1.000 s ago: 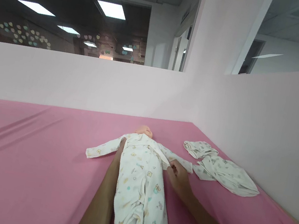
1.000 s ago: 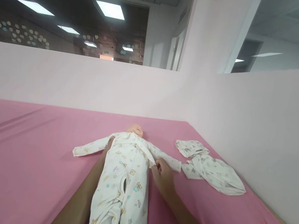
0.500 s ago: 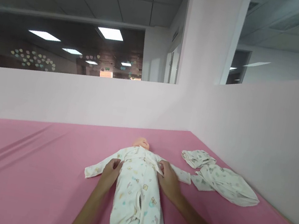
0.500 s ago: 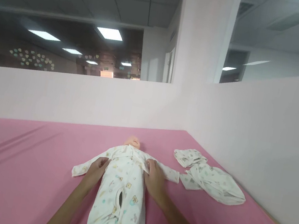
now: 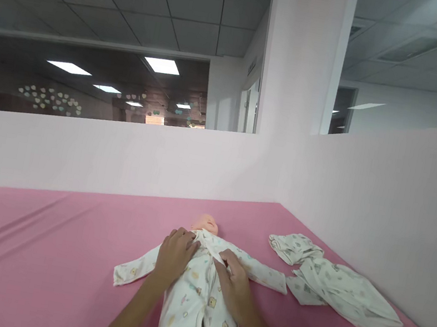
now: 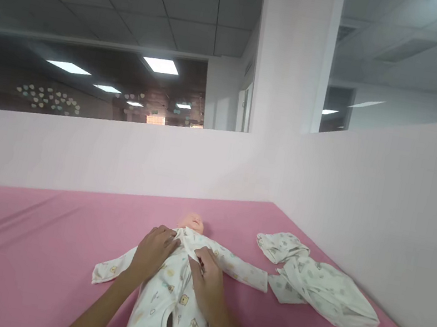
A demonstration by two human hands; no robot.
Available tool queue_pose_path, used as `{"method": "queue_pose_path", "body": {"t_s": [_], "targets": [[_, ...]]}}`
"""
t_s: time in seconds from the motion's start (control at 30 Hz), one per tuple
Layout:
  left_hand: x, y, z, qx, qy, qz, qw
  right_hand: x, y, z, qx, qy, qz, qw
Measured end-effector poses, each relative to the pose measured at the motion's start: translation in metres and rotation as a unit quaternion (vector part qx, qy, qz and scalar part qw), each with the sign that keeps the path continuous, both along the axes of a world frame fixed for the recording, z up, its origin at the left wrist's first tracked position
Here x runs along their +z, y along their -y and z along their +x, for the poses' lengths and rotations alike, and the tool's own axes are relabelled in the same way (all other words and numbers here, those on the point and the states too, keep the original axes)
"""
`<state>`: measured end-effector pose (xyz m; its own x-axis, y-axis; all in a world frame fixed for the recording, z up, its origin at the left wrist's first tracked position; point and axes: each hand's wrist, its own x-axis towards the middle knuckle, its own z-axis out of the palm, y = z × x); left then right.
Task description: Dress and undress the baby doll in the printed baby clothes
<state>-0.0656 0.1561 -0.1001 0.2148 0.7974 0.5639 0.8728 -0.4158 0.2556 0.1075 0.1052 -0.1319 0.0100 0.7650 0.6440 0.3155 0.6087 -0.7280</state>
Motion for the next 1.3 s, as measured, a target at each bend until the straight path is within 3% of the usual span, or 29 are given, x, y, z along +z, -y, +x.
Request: {"method": "queue_pose_path", "body": {"t_s": [0.13,0.27,0.4,0.53,0.6,0.87,1.1,1.2,1.3], "targets": [[-0.002,-0.003,-0.001,-0.029,0.016,0.0,0.999,-0.008,-0.001,0.006,0.007,-0.017,-0.002,1.0],[0.008,0.009,-0.006,-0.029,0.035,-0.021,0.999,-0.016,-0.007,0.013,-0.002,0.005,0.012,1.0],[0.012,0.043,-0.022,-0.018,-0.012,-0.091,0.996,-0.027,-0.011,0.028,-0.035,0.067,0.002,0.997],[0.0,0.084,-0.038,0.04,-0.033,-0.138,0.989,-0.035,-0.015,0.049,-0.106,0.112,-0.058,0.986],[-0.007,0.093,-0.041,0.057,-0.029,-0.15,0.987,-0.042,-0.018,0.057,-0.131,0.152,-0.084,0.976],[-0.016,0.068,-0.049,0.141,-0.136,-0.167,0.966,-0.07,-0.008,0.063,-0.109,0.31,-0.105,0.938],[-0.013,0.105,-0.048,0.109,-0.133,-0.245,0.954,-0.069,0.02,0.064,-0.107,0.373,-0.053,0.92],[-0.008,0.115,-0.043,0.106,-0.127,-0.211,0.963,-0.06,0.021,0.063,-0.133,0.341,-0.048,0.929],[-0.003,0.111,-0.036,0.085,-0.114,-0.142,0.98,-0.044,0.021,0.057,-0.162,0.278,-0.023,0.947]]}}
